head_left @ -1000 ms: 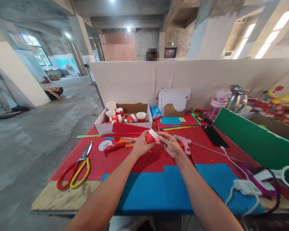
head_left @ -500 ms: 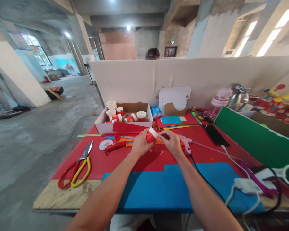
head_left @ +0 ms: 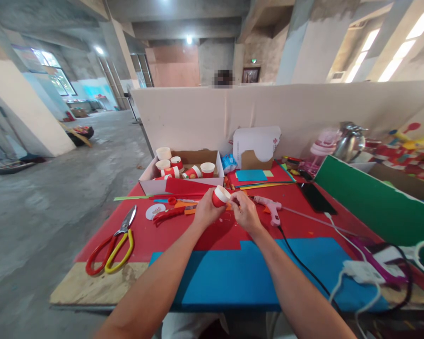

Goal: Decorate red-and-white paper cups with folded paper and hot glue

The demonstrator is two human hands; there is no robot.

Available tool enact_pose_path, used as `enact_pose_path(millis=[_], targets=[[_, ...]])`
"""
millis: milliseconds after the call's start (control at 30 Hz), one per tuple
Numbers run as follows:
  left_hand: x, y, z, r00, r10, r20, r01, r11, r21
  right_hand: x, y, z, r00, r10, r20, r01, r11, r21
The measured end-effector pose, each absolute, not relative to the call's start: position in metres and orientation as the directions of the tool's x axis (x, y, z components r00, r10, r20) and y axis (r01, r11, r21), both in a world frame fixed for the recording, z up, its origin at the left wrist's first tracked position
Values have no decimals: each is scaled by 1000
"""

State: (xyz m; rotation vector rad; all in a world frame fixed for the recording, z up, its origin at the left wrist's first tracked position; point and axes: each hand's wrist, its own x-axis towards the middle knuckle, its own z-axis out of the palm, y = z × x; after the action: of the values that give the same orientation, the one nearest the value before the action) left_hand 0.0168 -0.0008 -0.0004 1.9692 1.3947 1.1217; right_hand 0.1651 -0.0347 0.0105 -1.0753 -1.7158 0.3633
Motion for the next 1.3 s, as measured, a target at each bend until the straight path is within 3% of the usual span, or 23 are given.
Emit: enact_pose_path(millis=[100,267,433,500,667,800,1000,1067,1167,1300], targets=[[14,4,0,39,950,308,441,-293,848,162,-35,10,-110,865,489,309,498,-811],[6,14,-4,-25,828,560,439,-494,750,164,-24,3,-123,946,301,27,307,-951],[5,12,-3,9,732,681,525,-583,620,168,-17,-2,-90,967,239,19,242,-970],[5,9,-2,53,736,675,544,-588,598,169,-18,0,-75,967,242,41,246,-969],[6,5,0,190,752,631,561,-611,559,170,-21,4,-63,985,159,-120,151,-981],[8,4,-3,255,747,614,555,-634,539,171,-17,-1,-67,973,220,-27,218,-975],[9,3,-3,279,759,589,577,-623,529,174,-16,-3,-4,922,387,313,369,-875],[11,3,-3,265,745,612,527,-644,555,175,-19,1,3,907,422,373,390,-842],[15,3,-4,208,763,612,339,-643,687,174,-24,6,-22,892,451,341,430,-836],[17,3,-2,242,881,407,144,-447,883,173,-28,11,-18,913,408,119,407,-906]])
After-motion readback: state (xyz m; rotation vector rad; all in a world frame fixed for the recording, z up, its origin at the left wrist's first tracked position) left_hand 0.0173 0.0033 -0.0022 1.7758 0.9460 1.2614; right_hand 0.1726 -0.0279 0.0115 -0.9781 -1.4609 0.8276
